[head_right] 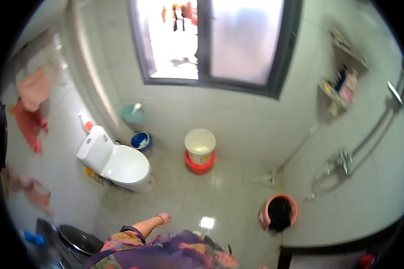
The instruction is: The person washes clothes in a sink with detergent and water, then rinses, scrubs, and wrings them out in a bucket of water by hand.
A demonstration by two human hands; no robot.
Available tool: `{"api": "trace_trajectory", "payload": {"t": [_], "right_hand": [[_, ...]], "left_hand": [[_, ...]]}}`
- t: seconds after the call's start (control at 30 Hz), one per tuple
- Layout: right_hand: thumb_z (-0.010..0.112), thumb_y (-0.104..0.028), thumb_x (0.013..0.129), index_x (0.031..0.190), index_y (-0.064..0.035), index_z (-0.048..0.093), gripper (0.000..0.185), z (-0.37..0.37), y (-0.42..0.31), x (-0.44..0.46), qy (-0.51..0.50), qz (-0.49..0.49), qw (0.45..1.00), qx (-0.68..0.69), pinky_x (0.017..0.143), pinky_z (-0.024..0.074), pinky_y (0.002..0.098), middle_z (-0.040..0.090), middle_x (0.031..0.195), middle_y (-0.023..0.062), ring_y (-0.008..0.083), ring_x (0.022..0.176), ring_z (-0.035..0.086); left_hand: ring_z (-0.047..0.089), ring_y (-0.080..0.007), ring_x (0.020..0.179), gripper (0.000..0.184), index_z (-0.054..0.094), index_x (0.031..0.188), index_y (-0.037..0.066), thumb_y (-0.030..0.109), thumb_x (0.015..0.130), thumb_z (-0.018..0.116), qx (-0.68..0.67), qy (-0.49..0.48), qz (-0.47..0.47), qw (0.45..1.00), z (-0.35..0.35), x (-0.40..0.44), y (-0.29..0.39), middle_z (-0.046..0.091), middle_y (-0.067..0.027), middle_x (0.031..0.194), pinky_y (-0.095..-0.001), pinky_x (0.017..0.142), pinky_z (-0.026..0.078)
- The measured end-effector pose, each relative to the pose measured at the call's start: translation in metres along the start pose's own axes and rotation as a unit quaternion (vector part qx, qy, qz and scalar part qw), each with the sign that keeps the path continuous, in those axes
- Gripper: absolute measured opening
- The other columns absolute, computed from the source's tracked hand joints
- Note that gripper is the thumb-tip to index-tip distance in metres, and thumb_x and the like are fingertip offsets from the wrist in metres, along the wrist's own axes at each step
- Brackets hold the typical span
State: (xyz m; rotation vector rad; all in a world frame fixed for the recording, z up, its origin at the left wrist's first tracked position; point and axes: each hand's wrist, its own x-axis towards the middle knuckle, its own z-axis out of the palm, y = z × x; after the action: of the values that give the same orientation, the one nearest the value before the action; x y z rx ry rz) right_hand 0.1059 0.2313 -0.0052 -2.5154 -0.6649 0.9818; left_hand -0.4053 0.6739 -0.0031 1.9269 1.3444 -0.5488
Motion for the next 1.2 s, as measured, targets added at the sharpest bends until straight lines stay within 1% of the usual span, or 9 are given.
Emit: {"api": "trace_trajectory", "payload": {"t": [0.13,0.17,0.23,0.47,0.53,0.6,0.73,1.03,1.2], "right_hand": [[0.053,-0.021,0.084,0.089,-0.0007,0.057,0.022,0.005,-0.034,-0.011,0.125,-0.142,0.98,-0.054,0.047,0.0417,0.0336,0.057,0.065,0.0093,0.018,0.053,0.053],[0.054,-0.022,0.082,0.09,0.0014,0.056,0.025,-0.015,-0.078,-0.031,0.046,-0.038,0.998,0.004,0.062,0.0439,0.0409,0.059,0.076,0.0208,0.0322,0.07,0.058],[0.059,-0.022,0.078,0.102,-0.002,0.057,0.031,-0.001,-0.051,-0.017,0.112,-0.037,0.993,0.032,0.057,0.0463,0.035,0.061,0.085,0.0127,0.0209,0.071,0.058],[0.066,-0.023,0.075,0.122,-0.0088,0.047,0.052,-0.026,-0.033,-0.02,0.107,0.054,0.987,0.103,0.056,0.0475,0.029,0.052,0.111,0.0114,0.0206,0.083,0.056],[0.068,-0.027,0.073,0.125,-0.0065,0.045,0.06,-0.041,-0.022,-0.019,0.102,0.119,0.979,0.129,0.086,0.0437,0.0365,0.052,0.116,0.0197,0.0298,0.103,0.054],[0.068,-0.026,0.073,0.126,-0.0069,0.044,0.062,-0.053,-0.004,-0.009,0.104,0.131,0.978,0.129,0.081,0.0456,0.0359,0.052,0.117,0.0191,0.0279,0.099,0.055],[0.067,-0.028,0.074,0.13,-0.0156,0.038,0.065,-0.087,0.043,0.011,0.076,0.152,0.97,0.174,0.057,0.0513,0.0338,0.047,0.114,0.0109,0.0216,0.091,0.054],[0.067,-0.034,0.074,0.134,-0.0175,0.033,0.071,-0.127,0.128,0.084,0.029,0.209,0.971,0.11,0.06,0.051,0.0366,0.047,0.114,0.0098,0.0233,0.096,0.053],[0.068,-0.035,0.073,0.135,-0.0185,0.03,0.075,-0.139,0.069,0.14,-0.004,0.233,0.954,0.188,0.064,0.0506,0.0407,0.046,0.118,0.0124,0.0246,0.101,0.05]], "left_hand": [[0.062,-0.029,0.084,0.028,0.066,0.091,0.01,0.03,0.076,0.055,-0.074,0.019,-0.034,0.996,-0.005,0.024,-0.04,0.065,-0.0133,0.089,-0.0383,0.077,0.049],[0.063,-0.0278,0.079,0.026,0.067,0.089,0.01,0.03,0.075,0.056,-0.099,0.012,-0.05,0.994,-0.002,0.031,-0.049,0.066,-0.0126,0.084,-0.0376,0.075,0.049],[0.062,-0.0164,0.059,0.024,0.064,0.093,0.005,0.024,0.079,0.061,-0.046,-0.017,-0.044,0.998,0.002,0.044,-0.062,0.065,-0.0075,0.073,-0.0314,0.059,0.05],[0.062,-0.0164,0.06,0.025,0.064,0.091,0.004,0.024,0.076,0.061,-0.048,-0.017,-0.04,0.998,-0.001,0.056,-0.013,0.064,-0.0074,0.072,-0.031,0.057,0.05],[0.062,-0.0157,0.061,0.025,0.064,0.091,0.005,0.024,0.075,0.061,-0.03,0.011,0.002,0.999,0.001,0.063,0.021,0.064,-0.0068,0.071,-0.0308,0.058,0.05],[0.061,-0.0149,0.059,0.025,0.065,0.09,0.006,0.026,0.075,0.061,-0.015,0.026,0.005,1.0,0.012,0.077,0.051,0.063,-0.0061,0.068,-0.0301,0.058,0.049],[0.061,-0.023,0.076,0.028,0.064,0.093,0.008,0.027,0.073,0.064,-0.023,0.018,0.021,0.999,0.028,0.074,0.134,0.064,-0.0111,0.083,-0.0345,0.072,0.049],[0.056,-0.0317,0.096,0.043,0.055,0.112,0.012,0.028,0.074,0.068,0.014,0.002,0.128,0.992,0.057,0.071,0.298,0.055,-0.0162,0.107,-0.0395,0.083,0.046],[0.05,-0.0353,0.106,0.056,0.046,0.122,0.013,0.027,0.073,0.069,-0.006,-0.043,0.149,0.988,0.026,0.111,0.332,0.047,-0.0182,0.118,-0.0407,0.089,0.044]]}}
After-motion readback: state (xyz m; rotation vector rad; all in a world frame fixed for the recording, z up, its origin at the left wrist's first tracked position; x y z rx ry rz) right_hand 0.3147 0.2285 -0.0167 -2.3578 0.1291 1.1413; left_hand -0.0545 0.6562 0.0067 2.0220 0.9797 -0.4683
